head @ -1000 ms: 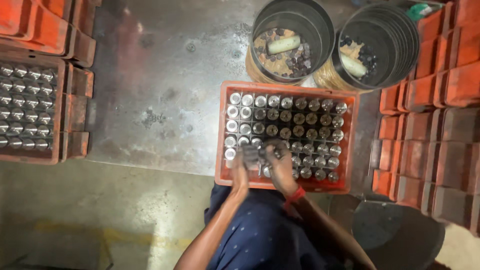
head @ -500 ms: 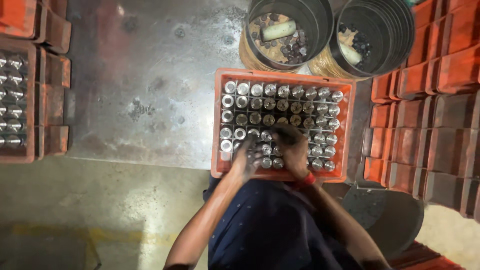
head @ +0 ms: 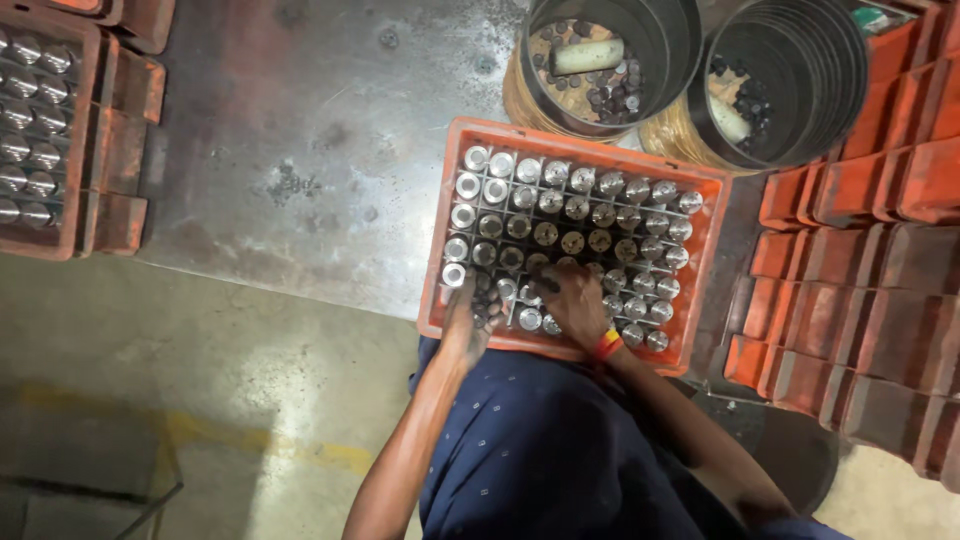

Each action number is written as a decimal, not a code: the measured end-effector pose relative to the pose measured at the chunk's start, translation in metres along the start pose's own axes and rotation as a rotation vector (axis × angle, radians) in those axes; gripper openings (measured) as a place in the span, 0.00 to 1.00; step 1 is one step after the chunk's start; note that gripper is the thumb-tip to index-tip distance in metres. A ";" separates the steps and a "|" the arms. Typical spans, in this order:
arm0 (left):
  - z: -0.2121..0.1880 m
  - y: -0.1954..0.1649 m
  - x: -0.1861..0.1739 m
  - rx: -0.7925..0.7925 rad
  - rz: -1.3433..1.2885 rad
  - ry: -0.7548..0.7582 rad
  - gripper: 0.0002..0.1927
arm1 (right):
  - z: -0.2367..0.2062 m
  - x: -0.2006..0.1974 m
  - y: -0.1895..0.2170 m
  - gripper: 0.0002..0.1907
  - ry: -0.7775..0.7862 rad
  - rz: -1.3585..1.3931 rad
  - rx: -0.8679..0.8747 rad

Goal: The person arranges small cylindrical metal parts into a red plastic crate, placing them one by one into the crate's compartments. The person uses both hands to pick up and place the metal parts, ensuring they fit neatly into the crate.

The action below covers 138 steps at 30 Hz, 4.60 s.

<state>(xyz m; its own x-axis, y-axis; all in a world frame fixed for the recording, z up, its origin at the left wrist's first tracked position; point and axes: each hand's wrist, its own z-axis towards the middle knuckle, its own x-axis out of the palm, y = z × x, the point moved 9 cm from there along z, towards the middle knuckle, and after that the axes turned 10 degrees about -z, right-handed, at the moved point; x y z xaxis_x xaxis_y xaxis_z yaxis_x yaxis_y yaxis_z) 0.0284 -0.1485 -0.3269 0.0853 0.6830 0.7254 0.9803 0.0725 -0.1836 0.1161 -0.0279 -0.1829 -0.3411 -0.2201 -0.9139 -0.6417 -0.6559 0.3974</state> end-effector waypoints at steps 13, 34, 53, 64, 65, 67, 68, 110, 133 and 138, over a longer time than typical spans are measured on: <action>0.006 0.013 0.004 -0.031 0.090 0.014 0.15 | -0.022 0.012 0.012 0.11 0.109 -0.075 -0.223; 0.006 0.002 -0.014 0.032 0.012 0.008 0.14 | -0.031 -0.013 -0.005 0.19 -0.039 0.048 -0.295; -0.010 0.008 -0.015 0.078 -0.086 0.042 0.15 | -0.014 -0.003 -0.008 0.07 0.030 0.175 -0.099; -0.010 0.017 0.013 -0.028 0.255 0.075 0.17 | -0.001 0.005 -0.007 0.20 0.121 0.301 0.063; -0.009 0.020 0.020 -0.055 0.315 0.110 0.16 | -0.003 0.010 -0.008 0.21 0.174 0.467 0.086; -0.010 0.030 0.030 -0.117 0.437 0.171 0.16 | -0.009 0.020 -0.007 0.25 0.286 0.803 0.142; -0.010 0.032 0.033 -0.121 0.445 0.173 0.16 | -0.012 0.021 -0.012 0.23 0.283 0.774 0.196; 0.013 -0.008 0.022 0.064 0.189 0.087 0.11 | 0.062 -0.020 -0.033 0.07 -0.066 0.089 0.132; 0.010 -0.014 0.035 0.070 0.041 0.063 0.10 | 0.112 -0.046 -0.038 0.06 -0.131 0.092 0.136; 0.010 -0.020 0.067 0.056 0.206 0.186 0.13 | 0.083 -0.025 -0.018 0.09 -0.016 0.485 0.050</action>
<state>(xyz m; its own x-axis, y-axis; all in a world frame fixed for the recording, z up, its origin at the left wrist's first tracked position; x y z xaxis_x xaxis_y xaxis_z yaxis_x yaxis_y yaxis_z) 0.0132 -0.0966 -0.2809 0.3184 0.5429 0.7771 0.9278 -0.0106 -0.3728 0.0788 0.0493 -0.1598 -0.6195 -0.4802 -0.6210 -0.4383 -0.4447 0.7811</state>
